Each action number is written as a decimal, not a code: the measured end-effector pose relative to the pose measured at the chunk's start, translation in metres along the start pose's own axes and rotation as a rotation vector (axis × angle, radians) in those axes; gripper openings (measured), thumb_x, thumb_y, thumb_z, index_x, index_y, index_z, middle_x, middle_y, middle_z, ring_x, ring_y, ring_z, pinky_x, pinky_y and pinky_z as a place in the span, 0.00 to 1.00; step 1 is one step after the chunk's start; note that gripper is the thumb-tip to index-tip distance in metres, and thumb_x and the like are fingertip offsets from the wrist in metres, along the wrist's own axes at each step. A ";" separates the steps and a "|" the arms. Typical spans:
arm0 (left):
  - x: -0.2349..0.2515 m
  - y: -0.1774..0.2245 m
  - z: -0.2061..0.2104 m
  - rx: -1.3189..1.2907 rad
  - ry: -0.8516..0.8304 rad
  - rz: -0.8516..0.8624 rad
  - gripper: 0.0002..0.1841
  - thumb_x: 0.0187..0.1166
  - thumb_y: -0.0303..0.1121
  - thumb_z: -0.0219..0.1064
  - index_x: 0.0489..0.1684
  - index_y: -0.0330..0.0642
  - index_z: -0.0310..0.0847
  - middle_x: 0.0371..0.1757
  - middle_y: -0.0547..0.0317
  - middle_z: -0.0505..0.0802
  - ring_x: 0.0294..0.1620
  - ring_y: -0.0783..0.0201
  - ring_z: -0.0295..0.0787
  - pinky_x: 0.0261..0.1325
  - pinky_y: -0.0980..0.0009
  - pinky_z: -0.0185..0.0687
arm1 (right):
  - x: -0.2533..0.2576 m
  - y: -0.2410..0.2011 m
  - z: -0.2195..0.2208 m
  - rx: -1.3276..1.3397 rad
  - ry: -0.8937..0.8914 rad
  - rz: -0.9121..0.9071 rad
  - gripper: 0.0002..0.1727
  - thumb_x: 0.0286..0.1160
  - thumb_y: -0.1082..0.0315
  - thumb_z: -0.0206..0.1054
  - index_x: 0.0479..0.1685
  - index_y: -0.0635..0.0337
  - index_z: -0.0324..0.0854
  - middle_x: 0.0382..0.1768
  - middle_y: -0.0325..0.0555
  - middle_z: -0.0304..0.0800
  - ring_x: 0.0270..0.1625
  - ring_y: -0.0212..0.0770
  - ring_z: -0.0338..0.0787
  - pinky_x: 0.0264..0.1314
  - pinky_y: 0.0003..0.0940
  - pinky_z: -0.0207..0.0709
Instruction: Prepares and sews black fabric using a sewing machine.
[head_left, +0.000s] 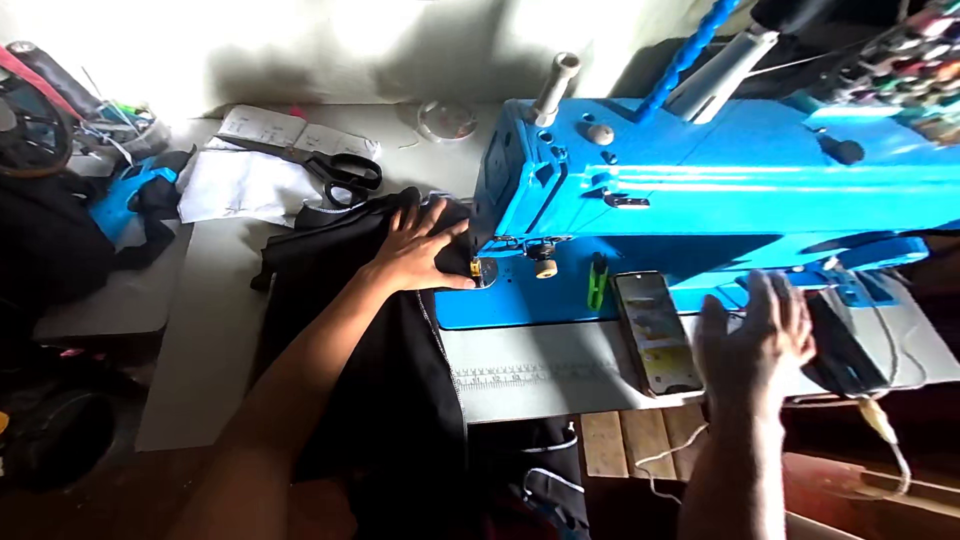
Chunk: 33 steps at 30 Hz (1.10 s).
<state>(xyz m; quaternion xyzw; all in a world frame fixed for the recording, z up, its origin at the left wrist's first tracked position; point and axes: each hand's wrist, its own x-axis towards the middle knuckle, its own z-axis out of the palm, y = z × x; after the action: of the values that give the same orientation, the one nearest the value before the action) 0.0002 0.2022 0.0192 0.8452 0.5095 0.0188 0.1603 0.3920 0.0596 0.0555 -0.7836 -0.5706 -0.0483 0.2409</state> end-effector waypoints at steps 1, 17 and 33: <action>0.002 -0.001 -0.001 0.007 0.002 0.001 0.58 0.55 0.86 0.59 0.95 0.75 0.51 0.98 0.46 0.44 0.96 0.33 0.30 0.90 0.31 0.22 | 0.003 0.013 -0.003 -0.018 -0.006 0.000 0.31 0.89 0.55 0.55 0.85 0.65 0.68 0.88 0.67 0.62 0.92 0.69 0.56 0.89 0.71 0.46; 0.017 -0.012 -0.014 -0.093 -0.023 0.025 0.60 0.53 0.77 0.73 0.95 0.69 0.54 0.97 0.47 0.48 0.96 0.34 0.30 0.88 0.28 0.22 | 0.003 0.062 0.008 -0.125 -0.131 -0.116 0.27 0.94 0.58 0.44 0.84 0.59 0.72 0.85 0.59 0.71 0.91 0.67 0.60 0.88 0.80 0.27; 0.024 0.000 -0.028 -0.329 0.116 -0.082 0.27 0.84 0.51 0.65 0.82 0.59 0.76 0.91 0.47 0.67 0.95 0.36 0.43 0.86 0.25 0.26 | -0.020 -0.070 0.045 0.005 -0.251 -0.346 0.33 0.87 0.43 0.57 0.75 0.61 0.82 0.86 0.59 0.69 0.93 0.71 0.50 0.85 0.85 0.25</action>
<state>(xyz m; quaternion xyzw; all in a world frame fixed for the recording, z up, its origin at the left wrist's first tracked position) 0.0068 0.2301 0.0422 0.7834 0.5421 0.1443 0.2674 0.3116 0.0778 0.0317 -0.6732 -0.7223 0.0106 0.1581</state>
